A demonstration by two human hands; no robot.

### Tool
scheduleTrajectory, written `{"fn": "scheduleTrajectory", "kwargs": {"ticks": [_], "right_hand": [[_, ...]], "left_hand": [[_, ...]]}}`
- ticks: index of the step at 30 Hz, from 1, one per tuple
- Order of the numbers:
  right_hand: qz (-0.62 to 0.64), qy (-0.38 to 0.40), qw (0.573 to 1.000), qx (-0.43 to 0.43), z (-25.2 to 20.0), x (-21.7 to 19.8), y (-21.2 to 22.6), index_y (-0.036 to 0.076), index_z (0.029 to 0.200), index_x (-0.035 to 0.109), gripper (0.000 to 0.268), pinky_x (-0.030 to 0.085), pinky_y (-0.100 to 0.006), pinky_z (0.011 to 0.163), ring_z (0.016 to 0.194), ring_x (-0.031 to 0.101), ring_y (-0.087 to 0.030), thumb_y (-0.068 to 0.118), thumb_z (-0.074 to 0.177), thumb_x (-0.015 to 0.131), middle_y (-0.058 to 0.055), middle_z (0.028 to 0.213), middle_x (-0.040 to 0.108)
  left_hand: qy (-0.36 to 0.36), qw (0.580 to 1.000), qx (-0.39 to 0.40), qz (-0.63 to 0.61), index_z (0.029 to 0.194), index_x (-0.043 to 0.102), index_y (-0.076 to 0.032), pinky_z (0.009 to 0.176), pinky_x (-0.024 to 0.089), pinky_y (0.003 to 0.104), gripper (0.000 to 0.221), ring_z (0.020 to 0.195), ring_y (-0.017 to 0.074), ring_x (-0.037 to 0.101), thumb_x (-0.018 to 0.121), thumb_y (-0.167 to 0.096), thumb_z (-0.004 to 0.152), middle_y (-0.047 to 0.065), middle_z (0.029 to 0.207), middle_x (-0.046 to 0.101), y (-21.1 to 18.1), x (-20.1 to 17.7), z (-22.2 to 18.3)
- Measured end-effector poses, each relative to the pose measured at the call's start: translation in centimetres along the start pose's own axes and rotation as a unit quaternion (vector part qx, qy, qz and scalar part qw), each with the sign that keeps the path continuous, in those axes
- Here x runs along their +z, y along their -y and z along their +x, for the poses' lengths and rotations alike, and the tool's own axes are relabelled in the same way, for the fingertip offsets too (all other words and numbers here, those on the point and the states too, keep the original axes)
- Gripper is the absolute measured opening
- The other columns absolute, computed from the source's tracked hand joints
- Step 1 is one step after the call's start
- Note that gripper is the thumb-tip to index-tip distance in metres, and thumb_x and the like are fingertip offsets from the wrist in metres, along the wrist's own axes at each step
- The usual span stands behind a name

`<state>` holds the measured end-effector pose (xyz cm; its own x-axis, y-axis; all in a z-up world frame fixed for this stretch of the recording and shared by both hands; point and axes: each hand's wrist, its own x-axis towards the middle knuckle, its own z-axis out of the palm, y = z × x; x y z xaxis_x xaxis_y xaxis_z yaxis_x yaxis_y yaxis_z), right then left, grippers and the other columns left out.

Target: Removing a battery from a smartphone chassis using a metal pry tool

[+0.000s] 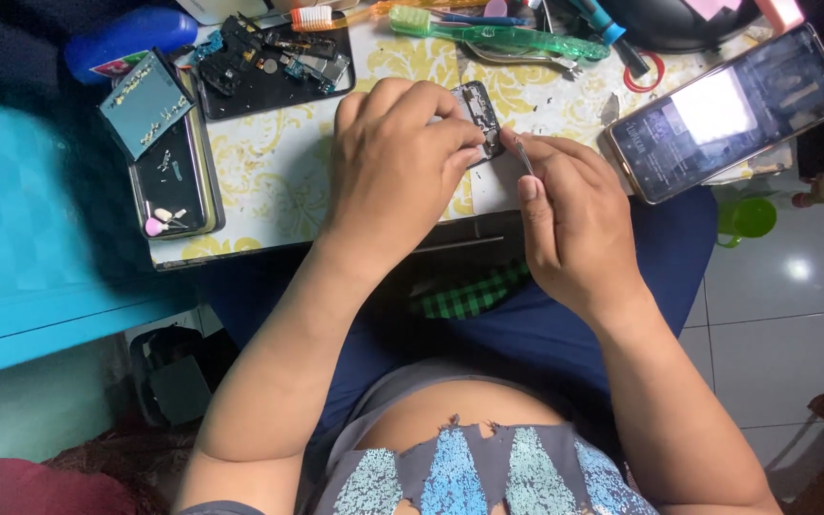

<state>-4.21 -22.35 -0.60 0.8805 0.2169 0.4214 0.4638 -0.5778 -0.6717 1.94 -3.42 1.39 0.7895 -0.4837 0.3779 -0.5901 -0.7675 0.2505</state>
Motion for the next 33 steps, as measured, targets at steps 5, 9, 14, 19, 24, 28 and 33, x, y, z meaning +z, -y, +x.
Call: {"fn": "scheduleTrajectory", "kwargs": {"ticks": [5,9,14,19,24,28,33], "right_hand": [[0.007,-0.002,1.000,-0.010,0.2,-0.1,-0.1,-0.011,0.120,0.064,0.035,0.052,-0.049,0.098,0.118,0.067,-0.042,0.013,0.113,0.039,-0.023,0.128,0.071],[-0.009,-0.002,1.000,-0.017,0.2,-0.1,-0.3,-0.011,0.125,0.064,0.038,0.053,-0.049,0.099,0.118,0.066,-0.041,0.015,0.114,0.039,-0.023,0.128,0.071],[-0.007,-0.008,1.000,-0.029,0.0,0.1,-0.4,-0.011,0.122,0.063,0.034,0.053,-0.050,0.099,0.118,0.066,-0.041,0.013,0.114,0.040,-0.024,0.127,0.071],[0.001,-0.023,0.999,-0.028,0.0,0.1,-0.1,-0.012,0.113,0.064,0.037,0.053,-0.049,0.096,0.116,0.067,-0.042,0.015,0.114,0.038,-0.025,0.126,0.071],[0.081,-0.047,0.996,-0.005,-1.0,-0.2,-0.2,-0.009,0.104,0.059,0.038,0.049,-0.051,0.109,0.127,0.064,-0.044,0.016,0.113,0.033,-0.025,0.135,0.066],[0.138,-0.104,0.984,0.051,-3.8,-0.5,0.8,-0.010,0.106,0.064,0.053,0.049,-0.041,0.101,0.118,0.067,-0.037,0.029,0.114,0.029,-0.026,0.130,0.067],[0.219,-0.151,0.963,0.041,-7.7,1.1,-0.6,0.007,0.078,0.040,0.041,0.055,-0.049,0.098,0.112,0.070,-0.045,0.028,0.112,0.030,-0.029,0.110,0.070]], "left_hand": [[-0.017,0.998,0.039,0.036,0.083,0.080,-0.024,0.076,0.039,0.042,0.011,0.091,0.0246,0.056,0.090,-0.025,0.079,-0.007,0.090,0.064,-0.1,0.4,0.5],[-0.059,0.983,0.121,0.127,0.072,0.065,-0.017,0.071,0.036,0.040,0.019,0.080,0.0263,0.052,0.068,-0.009,0.089,0.000,0.081,0.059,-0.4,0.4,0.6],[-0.047,0.960,0.170,0.215,0.078,0.060,-0.019,0.068,0.034,0.038,0.017,0.077,0.0240,0.049,0.058,-0.008,0.091,0.002,0.082,0.052,0.4,1.9,0.9],[-0.032,0.983,0.138,0.117,0.084,0.061,-0.016,0.067,0.037,0.041,0.014,0.081,0.0249,0.054,0.067,-0.020,0.095,0.001,0.088,0.057,1.5,2.1,1.8],[-0.037,0.978,0.076,-0.191,0.097,0.053,-0.003,0.071,0.044,0.045,0.010,0.081,0.0348,0.060,0.057,0.005,0.093,0.012,0.090,0.063,1.4,0.3,2.7],[-0.017,0.965,0.025,-0.260,0.089,0.061,-0.007,0.074,0.052,0.035,0.014,0.081,0.0231,0.070,0.059,0.007,0.091,0.005,0.084,0.070,0.2,0.6,3.5],[0.015,0.967,-0.028,-0.253,0.085,0.068,-0.013,0.066,0.059,0.027,0.020,0.074,0.0105,0.075,0.087,-0.008,0.081,-0.001,0.078,0.077,-0.6,2.2,5.2]]}}
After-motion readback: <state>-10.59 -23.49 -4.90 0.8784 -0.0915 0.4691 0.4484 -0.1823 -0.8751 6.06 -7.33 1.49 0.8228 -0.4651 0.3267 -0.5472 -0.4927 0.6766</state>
